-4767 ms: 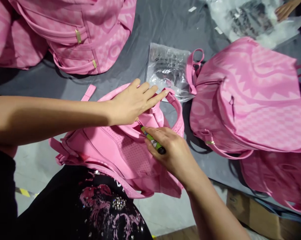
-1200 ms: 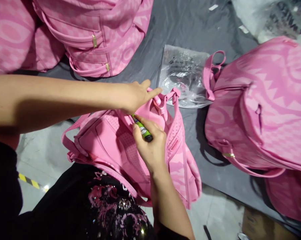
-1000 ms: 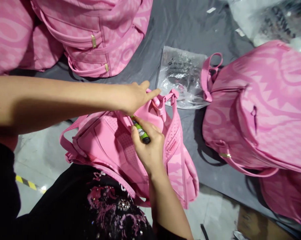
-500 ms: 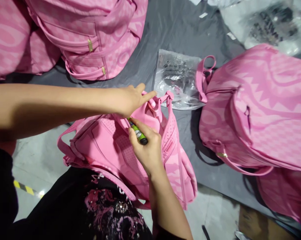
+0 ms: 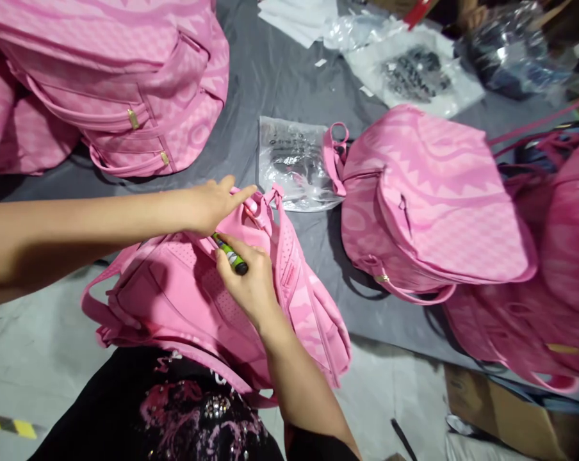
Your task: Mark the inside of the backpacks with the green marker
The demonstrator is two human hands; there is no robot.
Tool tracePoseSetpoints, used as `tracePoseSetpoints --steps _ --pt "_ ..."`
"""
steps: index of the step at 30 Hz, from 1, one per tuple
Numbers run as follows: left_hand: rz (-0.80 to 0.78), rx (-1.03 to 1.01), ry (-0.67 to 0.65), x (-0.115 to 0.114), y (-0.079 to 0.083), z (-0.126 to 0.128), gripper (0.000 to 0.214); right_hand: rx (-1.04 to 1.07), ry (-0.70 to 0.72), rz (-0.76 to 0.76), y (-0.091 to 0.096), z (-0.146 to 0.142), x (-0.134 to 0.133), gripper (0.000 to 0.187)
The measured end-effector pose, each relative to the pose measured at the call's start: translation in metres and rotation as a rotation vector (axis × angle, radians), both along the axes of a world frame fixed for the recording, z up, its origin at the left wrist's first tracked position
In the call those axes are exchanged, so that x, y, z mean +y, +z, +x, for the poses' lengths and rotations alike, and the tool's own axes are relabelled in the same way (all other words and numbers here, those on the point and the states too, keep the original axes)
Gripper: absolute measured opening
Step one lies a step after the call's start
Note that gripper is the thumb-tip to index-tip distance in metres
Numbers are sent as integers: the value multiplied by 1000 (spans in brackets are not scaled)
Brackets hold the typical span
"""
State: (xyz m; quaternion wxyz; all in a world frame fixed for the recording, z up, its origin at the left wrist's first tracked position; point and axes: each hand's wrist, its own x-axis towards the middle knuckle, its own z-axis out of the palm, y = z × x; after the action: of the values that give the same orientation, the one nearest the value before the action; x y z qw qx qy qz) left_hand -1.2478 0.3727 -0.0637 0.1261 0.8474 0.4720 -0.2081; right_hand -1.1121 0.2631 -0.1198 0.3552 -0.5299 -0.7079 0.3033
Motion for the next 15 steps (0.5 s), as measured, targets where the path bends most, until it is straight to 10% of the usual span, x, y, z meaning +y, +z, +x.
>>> tracePoseSetpoints --steps 8,10,15 --pt "26 -72 -33 -3 0 -8 105 -54 -173 263 55 87 4 26" --pt "34 -76 -28 -5 -1 -9 103 -295 -392 339 40 118 37 31" --pt "75 -72 -16 -7 -9 -10 106 -1033 -184 -180 -33 149 144 40"
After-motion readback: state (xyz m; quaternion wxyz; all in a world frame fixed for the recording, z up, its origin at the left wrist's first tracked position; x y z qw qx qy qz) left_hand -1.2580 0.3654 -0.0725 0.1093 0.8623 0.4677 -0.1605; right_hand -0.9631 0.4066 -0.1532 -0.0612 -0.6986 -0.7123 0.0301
